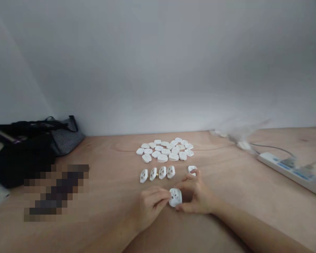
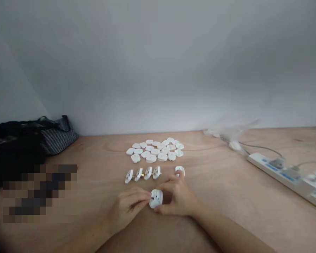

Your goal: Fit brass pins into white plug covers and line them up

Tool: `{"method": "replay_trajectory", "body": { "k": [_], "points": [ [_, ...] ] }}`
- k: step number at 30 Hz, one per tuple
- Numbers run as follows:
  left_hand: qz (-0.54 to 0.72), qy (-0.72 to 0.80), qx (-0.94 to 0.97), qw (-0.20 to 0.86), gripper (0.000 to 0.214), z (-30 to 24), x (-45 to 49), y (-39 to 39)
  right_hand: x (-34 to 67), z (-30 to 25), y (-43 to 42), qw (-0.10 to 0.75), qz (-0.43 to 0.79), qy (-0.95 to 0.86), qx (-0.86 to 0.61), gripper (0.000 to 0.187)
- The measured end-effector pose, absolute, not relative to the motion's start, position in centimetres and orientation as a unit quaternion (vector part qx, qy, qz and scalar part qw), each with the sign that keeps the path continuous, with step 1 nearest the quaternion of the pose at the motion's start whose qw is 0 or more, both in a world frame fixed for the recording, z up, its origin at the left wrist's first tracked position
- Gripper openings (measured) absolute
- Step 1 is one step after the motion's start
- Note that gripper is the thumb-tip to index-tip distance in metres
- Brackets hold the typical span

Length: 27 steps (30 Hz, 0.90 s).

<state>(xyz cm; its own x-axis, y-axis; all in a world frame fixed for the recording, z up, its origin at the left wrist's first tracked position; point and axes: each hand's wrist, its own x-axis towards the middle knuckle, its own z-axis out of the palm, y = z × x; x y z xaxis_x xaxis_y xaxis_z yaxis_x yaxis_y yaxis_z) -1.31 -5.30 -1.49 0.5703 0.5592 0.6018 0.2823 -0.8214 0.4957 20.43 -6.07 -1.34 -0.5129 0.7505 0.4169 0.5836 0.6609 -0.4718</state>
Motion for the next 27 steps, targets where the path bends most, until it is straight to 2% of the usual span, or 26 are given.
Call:
{"method": "replay_trajectory", "body": {
  "k": [9,12,14,18,21,24,27],
  "points": [
    [0.399,0.203,0.882,0.151,0.017,-1.17,-1.23,-5.28,20.41,-0.98,-6.29,0.291,0.142,-0.87,-0.373,0.034],
    [0.381,0.248,0.879,0.142,0.049,-1.12,-1.7,-5.11,20.42,-0.74,-6.36,0.306,0.146,-0.866,-0.367,0.038],
    [0.357,0.269,0.882,0.153,0.062,-1.13,-1.95,-4.98,20.42,-0.54,-6.43,0.309,0.154,-0.865,-0.364,0.038],
    [0.322,0.276,0.886,0.186,0.054,-1.08,-1.93,-5.03,20.38,-0.36,-6.49,0.304,0.169,-0.866,-0.36,0.039],
    [0.322,0.281,0.883,0.194,0.043,-0.94,-1.68,-5.3,20.32,-0.66,-6.38,0.302,0.183,-0.863,-0.361,0.05],
    [0.331,0.293,0.874,0.201,0.04,-0.93,-1.54,-5.54,20.23,-1.06,-6.29,0.304,0.185,-0.855,-0.378,0.06],
    [0.349,0.283,0.872,0.193,0.037,-1.13,-1.45,-5.58,20.13,-1.15,-6.36,0.309,0.182,-0.847,-0.393,0.054]
  ]
}}
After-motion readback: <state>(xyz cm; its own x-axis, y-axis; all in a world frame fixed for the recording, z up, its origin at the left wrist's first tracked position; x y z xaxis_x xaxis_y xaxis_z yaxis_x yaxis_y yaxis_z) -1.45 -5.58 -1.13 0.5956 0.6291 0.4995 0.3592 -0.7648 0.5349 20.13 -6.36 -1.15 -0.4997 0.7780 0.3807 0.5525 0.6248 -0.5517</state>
